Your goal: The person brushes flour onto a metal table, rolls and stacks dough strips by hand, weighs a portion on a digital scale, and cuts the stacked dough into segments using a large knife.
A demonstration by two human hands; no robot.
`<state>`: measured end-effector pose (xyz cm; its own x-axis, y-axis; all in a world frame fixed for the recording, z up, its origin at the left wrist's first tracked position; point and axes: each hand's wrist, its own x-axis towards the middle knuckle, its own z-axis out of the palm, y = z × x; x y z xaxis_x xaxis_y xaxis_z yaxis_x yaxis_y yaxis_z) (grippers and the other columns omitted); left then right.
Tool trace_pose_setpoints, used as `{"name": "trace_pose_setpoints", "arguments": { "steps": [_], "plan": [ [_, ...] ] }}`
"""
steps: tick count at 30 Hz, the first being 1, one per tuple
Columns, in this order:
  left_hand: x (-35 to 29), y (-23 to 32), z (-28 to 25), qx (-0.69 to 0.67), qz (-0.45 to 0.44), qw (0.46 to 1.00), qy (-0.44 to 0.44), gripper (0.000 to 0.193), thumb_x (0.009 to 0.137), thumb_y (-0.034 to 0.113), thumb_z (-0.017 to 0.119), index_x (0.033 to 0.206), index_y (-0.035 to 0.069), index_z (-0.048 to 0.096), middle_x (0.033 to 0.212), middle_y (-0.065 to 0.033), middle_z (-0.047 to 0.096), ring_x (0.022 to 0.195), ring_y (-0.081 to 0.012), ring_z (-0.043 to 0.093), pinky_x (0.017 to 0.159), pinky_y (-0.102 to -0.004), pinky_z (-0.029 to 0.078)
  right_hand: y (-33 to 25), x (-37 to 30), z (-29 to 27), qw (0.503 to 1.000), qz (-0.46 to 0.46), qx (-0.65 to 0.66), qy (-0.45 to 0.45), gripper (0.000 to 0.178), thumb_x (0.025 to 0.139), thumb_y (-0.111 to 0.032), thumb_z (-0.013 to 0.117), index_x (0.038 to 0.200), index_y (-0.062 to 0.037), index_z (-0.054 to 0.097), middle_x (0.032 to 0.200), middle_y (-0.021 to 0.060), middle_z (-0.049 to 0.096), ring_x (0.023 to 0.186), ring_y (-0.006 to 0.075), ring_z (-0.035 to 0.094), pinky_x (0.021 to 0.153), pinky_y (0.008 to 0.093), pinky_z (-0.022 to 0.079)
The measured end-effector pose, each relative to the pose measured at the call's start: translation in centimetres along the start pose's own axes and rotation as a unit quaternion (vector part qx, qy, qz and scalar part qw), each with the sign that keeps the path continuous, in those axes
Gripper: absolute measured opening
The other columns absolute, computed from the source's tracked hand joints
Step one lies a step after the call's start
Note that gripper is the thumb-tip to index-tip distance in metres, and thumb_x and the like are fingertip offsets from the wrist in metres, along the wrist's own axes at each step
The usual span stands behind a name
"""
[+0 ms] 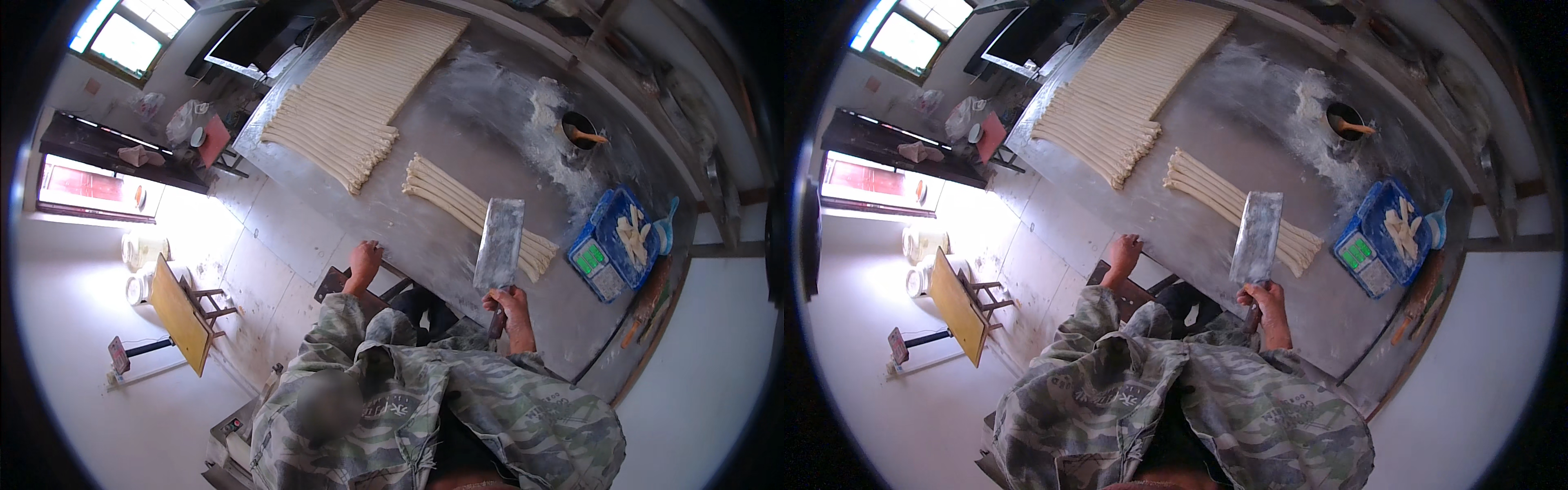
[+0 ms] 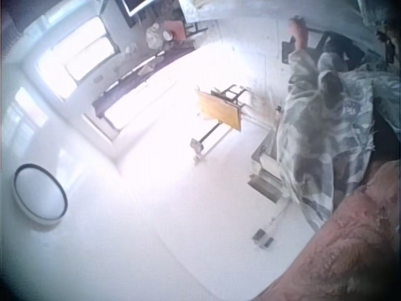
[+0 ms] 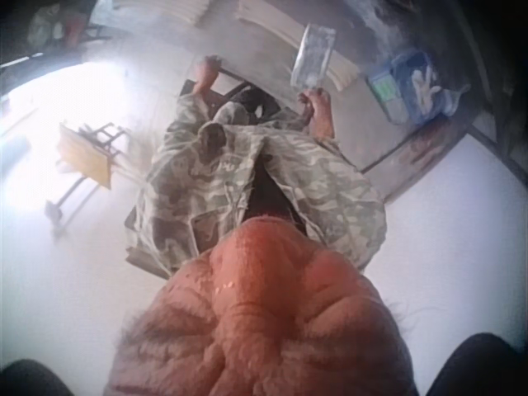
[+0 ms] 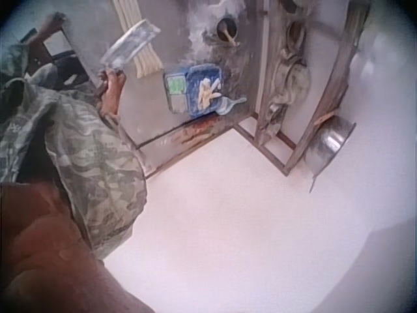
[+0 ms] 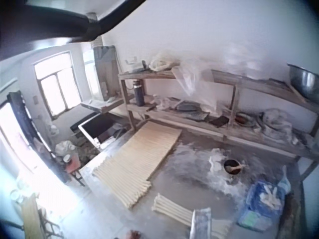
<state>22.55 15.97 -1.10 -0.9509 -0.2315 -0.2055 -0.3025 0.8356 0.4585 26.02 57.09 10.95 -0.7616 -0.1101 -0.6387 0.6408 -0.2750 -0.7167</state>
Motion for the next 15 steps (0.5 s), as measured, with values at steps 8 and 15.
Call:
{"name": "trace_pose_setpoints", "arguments": {
  "steps": [8,15],
  "plan": [
    [3.7,0.8,-0.2,0.019,0.016,0.999,-0.026,0.033,0.086,0.027,0.066,0.111,0.007,0.072,0.107,-0.0186,0.068,0.098,-0.0392,0.066,0.086,-0.0486,0.054,-0.1,0.1,2.7,1.0,-0.009,-0.008,0.019,0.027,0.085,-0.021,0.072,0.093,0.0045,0.069,0.081,0.0127,0.072,0.066,0.0168,0.069,0.066,0.0301,0.057],
    [9.8,-2.6,-3.1,0.002,-0.005,1.0,0.02,0.036,0.088,0.03,0.067,0.114,0.004,0.071,0.102,-0.0182,0.071,0.091,-0.0386,0.069,0.08,-0.0456,0.056,2.0,-1.2,4.1,0.995,-0.061,0.036,0.069,0.029,0.088,-0.019,0.071,0.101,0.0061,0.065,0.083,0.0151,0.072,0.066,0.0198,0.07,0.065,0.0317,0.058]
  ]
}}
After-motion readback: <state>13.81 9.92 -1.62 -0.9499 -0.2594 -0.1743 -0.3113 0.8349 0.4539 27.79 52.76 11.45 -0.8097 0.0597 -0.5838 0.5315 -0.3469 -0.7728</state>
